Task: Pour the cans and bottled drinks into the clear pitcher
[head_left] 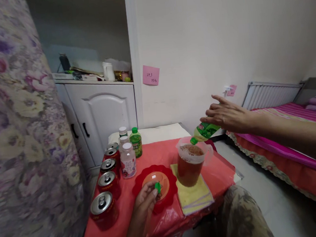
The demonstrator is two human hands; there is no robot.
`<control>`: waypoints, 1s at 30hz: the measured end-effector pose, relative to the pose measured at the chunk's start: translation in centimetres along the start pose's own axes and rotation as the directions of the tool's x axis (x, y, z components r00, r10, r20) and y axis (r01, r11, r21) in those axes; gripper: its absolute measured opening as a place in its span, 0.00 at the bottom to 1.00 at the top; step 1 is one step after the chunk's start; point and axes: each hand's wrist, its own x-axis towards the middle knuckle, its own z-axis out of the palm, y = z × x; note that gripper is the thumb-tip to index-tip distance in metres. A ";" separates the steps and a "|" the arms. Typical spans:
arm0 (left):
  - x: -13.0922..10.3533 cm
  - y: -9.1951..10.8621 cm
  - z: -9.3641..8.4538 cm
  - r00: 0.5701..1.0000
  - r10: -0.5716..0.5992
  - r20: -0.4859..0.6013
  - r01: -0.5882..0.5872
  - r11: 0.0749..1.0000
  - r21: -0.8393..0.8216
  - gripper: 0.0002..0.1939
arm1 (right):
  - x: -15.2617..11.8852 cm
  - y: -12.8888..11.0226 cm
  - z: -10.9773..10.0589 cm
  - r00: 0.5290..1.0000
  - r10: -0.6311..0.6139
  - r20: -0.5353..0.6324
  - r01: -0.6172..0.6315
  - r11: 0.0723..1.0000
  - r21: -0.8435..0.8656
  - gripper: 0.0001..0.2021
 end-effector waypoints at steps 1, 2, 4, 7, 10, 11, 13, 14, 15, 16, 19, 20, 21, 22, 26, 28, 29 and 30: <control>0.1 0.0 0.0 1.000 -0.005 0.005 0.005 1.000 0.002 0.22 | 0.2 -0.1 -0.2 1.000 -0.006 -0.010 0.006 1.000 -0.008 0.19; 0.1 0.0 -0.1 1.000 -0.009 0.009 0.009 1.000 0.005 0.22 | 0.4 -0.3 -0.4 1.000 -0.013 -0.019 0.013 1.000 -0.014 0.18; 0.0 0.3 0.1 1.000 -0.014 0.013 0.014 1.000 0.009 0.21 | 0.8 -0.6 -0.7 0.999 -0.028 -0.027 0.027 0.999 -0.027 0.18; -0.3 0.8 0.4 1.000 -0.025 0.017 0.025 1.000 0.010 0.20 | 1.4 -1.2 -1.2 0.999 -0.050 -0.019 0.049 0.997 -0.057 0.17; -0.4 0.9 0.5 0.999 -0.034 0.021 0.033 0.999 0.003 0.21 | 1.8 -1.6 -1.4 0.997 -0.071 0.000 0.070 0.993 -0.094 0.16; -0.4 0.9 0.4 0.999 -0.036 0.024 0.036 0.999 0.000 0.21 | 1.8 -1.6 -1.4 0.997 -0.074 0.005 0.075 0.992 -0.101 0.16; -0.5 0.8 0.4 0.998 -0.044 0.034 0.044 0.999 -0.007 0.21 | 1.7 -1.6 -1.3 0.997 -0.073 0.003 0.073 0.992 -0.102 0.16; -0.5 0.8 0.3 0.998 -0.045 0.036 0.045 0.999 -0.012 0.20 | 1.6 -1.5 -1.2 0.998 -0.070 -0.001 0.069 0.993 -0.097 0.16; -0.5 0.8 0.3 0.998 -0.045 0.037 0.045 0.999 -0.017 0.20 | 1.4 -1.5 -1.1 0.998 -0.068 -0.004 0.067 0.994 -0.091 0.17; -0.5 0.7 0.3 0.998 -0.044 0.037 0.045 0.999 -0.020 0.20 | 1.2 -1.4 -1.0 0.998 -0.068 -0.007 0.067 0.994 -0.085 0.17; -0.4 0.7 0.3 0.999 -0.039 0.025 0.039 0.999 -0.020 0.21 | 0.5 -1.0 -0.6 0.998 -0.070 -0.008 0.069 0.995 -0.069 0.17; -0.4 0.7 0.3 0.999 -0.040 0.022 0.040 0.999 -0.018 0.21 | 0.3 -0.9 -0.5 0.998 -0.067 -0.007 0.067 0.996 -0.066 0.17; -0.4 0.7 0.3 0.999 -0.042 0.023 0.042 0.999 -0.016 0.21 | 0.2 -0.8 -0.4 0.998 -0.064 -0.006 0.063 0.996 -0.063 0.17; -0.3 0.7 0.3 0.999 -0.044 0.025 0.044 0.999 -0.014 0.22 | 0.0 -0.7 -0.2 0.998 -0.061 -0.004 0.060 0.996 -0.060 0.18; -0.3 0.5 0.2 0.998 -0.049 0.028 0.049 0.999 -0.012 0.21 | -0.5 -0.6 0.6 0.998 -0.054 0.016 0.055 0.997 -0.047 0.18; -0.3 0.5 0.1 0.999 -0.052 0.017 0.052 0.999 -0.012 0.21 | -0.6 -0.6 1.1 0.998 -0.048 0.028 0.049 0.998 -0.034 0.17; -0.3 0.4 0.1 0.998 -0.055 0.018 0.055 0.998 -0.010 0.22 | -0.6 -0.6 1.3 0.999 -0.044 0.032 0.045 0.999 -0.026 0.16; -0.3 0.5 0.1 0.998 -0.054 0.021 0.055 0.998 -0.006 0.22 | -0.6 -0.7 1.5 0.999 -0.040 0.031 0.041 0.999 -0.021 0.16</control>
